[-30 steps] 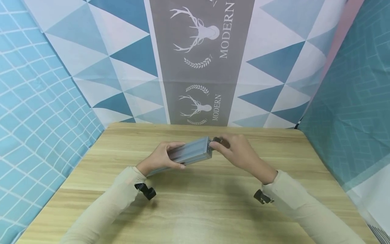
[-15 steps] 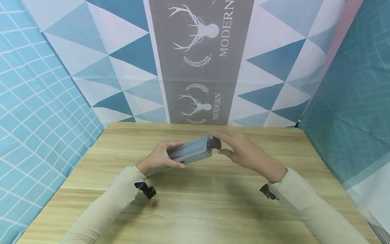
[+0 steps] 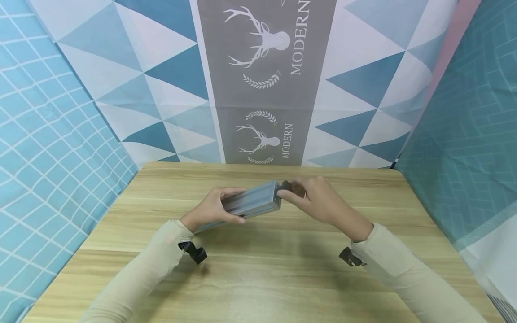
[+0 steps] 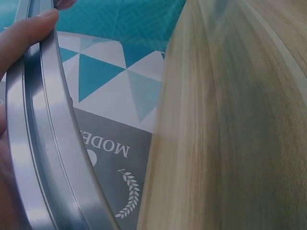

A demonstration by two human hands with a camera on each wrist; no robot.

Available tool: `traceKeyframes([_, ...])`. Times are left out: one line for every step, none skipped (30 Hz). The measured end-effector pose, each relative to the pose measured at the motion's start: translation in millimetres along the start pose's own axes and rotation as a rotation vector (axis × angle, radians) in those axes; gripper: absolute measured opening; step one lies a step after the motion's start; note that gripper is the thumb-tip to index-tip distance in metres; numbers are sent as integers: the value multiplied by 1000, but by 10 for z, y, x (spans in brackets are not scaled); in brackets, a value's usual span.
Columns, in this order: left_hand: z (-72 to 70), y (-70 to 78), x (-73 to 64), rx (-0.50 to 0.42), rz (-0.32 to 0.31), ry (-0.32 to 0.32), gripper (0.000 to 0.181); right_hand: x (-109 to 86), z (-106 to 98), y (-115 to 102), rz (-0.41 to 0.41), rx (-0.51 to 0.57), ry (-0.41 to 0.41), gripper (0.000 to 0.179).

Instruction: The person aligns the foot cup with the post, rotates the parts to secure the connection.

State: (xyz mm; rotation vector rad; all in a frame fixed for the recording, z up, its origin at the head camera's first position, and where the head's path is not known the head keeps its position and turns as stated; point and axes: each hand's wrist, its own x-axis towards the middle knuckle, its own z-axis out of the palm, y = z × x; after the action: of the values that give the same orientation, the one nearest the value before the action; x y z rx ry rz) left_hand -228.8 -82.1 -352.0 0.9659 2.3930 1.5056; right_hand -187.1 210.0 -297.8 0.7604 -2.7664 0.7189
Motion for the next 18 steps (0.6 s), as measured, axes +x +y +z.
traceKeyframes([1, -1, 1, -2, -1, 0, 71, 2, -2, -1, 5, -3, -4, 31])
traceKeyframes([0, -2, 1, -3, -1, 1, 71, 2, -8, -2, 5, -12, -7, 33])
traceKeyframes([-1, -3, 1, -6, 0, 1, 71, 2, -14, -3, 1, -25, -13, 36])
traceKeyframes([0, -4, 2, -7, 0, 2, 71, 1, -20, -2, -11, -38, -21, 41])
traceKeyframes([1, -6, 2, -8, 1, 3, 70, -1, -32, -4, -37, -50, -28, 47])
traceKeyframes([1, -7, 3, -8, 3, 2, 70, -4, -44, -4, -72, -68, -34, 54])
traceKeyframes([0, -8, 4, -8, 7, 2, 71, -7, -58, -6, -115, -82, -40, 61])
traceKeyframes([-1, -9, 4, -8, 10, 2, 71, -10, -70, -4, -163, -98, -44, 69])
traceKeyframes([-1, -12, 5, -9, 13, 1, 71, -13, -82, -2, -213, -116, -46, 75])
traceKeyframes([-1, -14, 6, -8, 16, 1, 71, -16, -92, 1, -263, -129, -45, 78])
traceKeyframes([-1, -15, 7, -9, 18, 1, 71, -20, -102, 3, -306, -138, -41, 80])
traceKeyframes([-1, -16, 8, -9, 19, 0, 71, -23, -108, 7, -340, -150, -31, 79])
traceKeyframes([0, -17, 8, -10, 18, 1, 71, -23, -109, 13, -364, -154, -22, 78])
traceKeyframes([0, -16, 6, -10, 17, 1, 71, -25, -113, 15, -374, -155, -14, 77])
traceKeyframes([0, -16, 6, -5, 17, 1, 71, -27, -114, 17, -378, -154, -8, 73])
traceKeyframes([0, -13, 3, 0, 16, -2, 71, -31, -112, 19, -372, -151, -4, 69])
traceKeyframes([0, -12, 0, 6, 18, -4, 71, -33, -109, 19, -361, -148, -3, 65])
traceKeyframes([2, -14, -1, 11, 21, -8, 71, -36, -104, 20, -347, -145, -4, 61])
